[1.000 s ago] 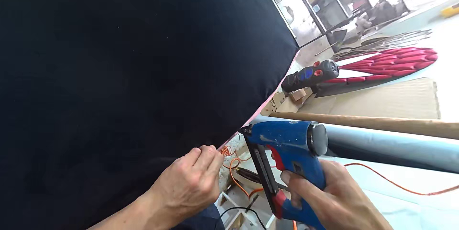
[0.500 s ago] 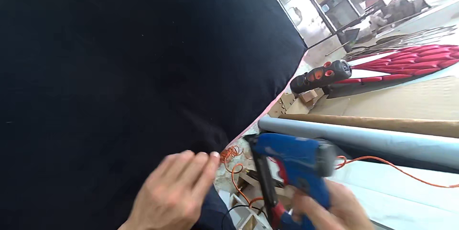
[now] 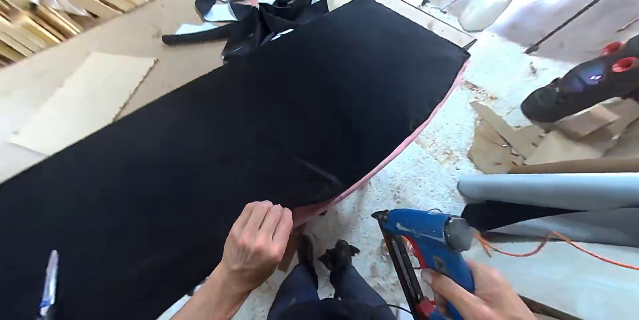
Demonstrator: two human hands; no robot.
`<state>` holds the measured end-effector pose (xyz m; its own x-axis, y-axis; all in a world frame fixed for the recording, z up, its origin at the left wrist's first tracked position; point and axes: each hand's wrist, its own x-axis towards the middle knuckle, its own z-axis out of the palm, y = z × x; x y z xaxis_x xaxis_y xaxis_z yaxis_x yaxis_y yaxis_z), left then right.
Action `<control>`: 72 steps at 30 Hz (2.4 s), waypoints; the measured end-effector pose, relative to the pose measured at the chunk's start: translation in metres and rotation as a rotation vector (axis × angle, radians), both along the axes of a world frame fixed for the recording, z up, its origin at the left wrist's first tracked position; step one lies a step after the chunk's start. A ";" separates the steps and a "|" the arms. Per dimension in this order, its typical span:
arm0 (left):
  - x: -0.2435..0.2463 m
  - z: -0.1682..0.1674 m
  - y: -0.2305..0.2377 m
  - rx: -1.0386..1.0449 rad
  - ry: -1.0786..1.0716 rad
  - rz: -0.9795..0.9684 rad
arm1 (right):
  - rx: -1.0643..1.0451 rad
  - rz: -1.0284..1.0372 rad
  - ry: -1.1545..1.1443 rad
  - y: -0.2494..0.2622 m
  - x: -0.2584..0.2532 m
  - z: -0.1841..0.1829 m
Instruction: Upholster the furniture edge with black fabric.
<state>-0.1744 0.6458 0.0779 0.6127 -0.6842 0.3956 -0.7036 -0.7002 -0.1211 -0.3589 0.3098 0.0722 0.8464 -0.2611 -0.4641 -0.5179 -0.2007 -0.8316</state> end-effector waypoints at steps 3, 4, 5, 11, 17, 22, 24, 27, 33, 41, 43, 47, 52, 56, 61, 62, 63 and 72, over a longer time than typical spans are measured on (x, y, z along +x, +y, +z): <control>-0.003 -0.004 0.005 -0.067 0.173 0.134 | -0.049 0.010 0.041 0.007 -0.011 -0.010; -0.003 -0.003 0.004 -0.075 0.256 0.196 | -0.075 -0.008 0.037 0.009 -0.015 -0.011; -0.001 -0.004 0.002 -0.070 0.318 0.234 | -0.138 -0.022 0.014 0.011 -0.018 -0.009; 0.024 -0.029 -0.005 -0.027 0.147 0.089 | -0.928 0.152 -0.254 0.006 0.094 0.065; 0.017 -0.029 0.004 0.072 0.021 -0.173 | -1.182 0.338 -0.316 -0.020 0.258 0.017; 0.019 -0.030 0.009 -0.003 0.050 -0.198 | -0.957 0.316 -0.722 0.096 0.146 0.007; 0.021 -0.028 0.007 -0.048 0.080 -0.186 | -0.753 0.465 -0.753 0.143 0.119 -0.046; 0.018 -0.036 0.011 -0.053 0.112 -0.204 | -0.745 0.609 -0.559 0.173 0.129 -0.074; 0.021 -0.072 0.020 -0.198 0.142 -0.252 | -0.772 0.311 -0.783 0.123 0.122 -0.056; 0.021 -0.083 0.025 -0.263 0.248 -0.323 | -0.776 0.468 -1.052 0.118 0.135 -0.091; 0.021 -0.083 0.024 -0.259 0.258 -0.332 | -0.662 0.516 -1.070 0.111 0.136 -0.073; 0.024 -0.080 0.019 -0.263 0.260 -0.355 | -0.887 0.390 -0.813 0.051 0.186 -0.004; 0.022 -0.080 0.018 -0.264 0.306 -0.388 | -1.099 0.373 -0.060 -0.025 0.273 0.031; 0.020 -0.073 0.013 -0.223 0.345 -0.397 | -1.174 0.540 0.042 -0.022 0.297 0.065; 0.013 -0.066 0.008 -0.215 0.318 -0.399 | -0.871 0.233 0.109 0.045 0.164 0.120; 0.012 -0.066 0.007 -0.226 0.313 -0.401 | -0.718 0.149 0.139 0.058 0.127 0.117; 0.011 -0.066 0.007 -0.236 0.312 -0.400 | -0.602 0.112 0.168 0.068 0.099 0.109; 0.008 -0.063 0.012 -0.228 0.339 -0.400 | -0.401 0.136 0.058 0.095 0.074 0.072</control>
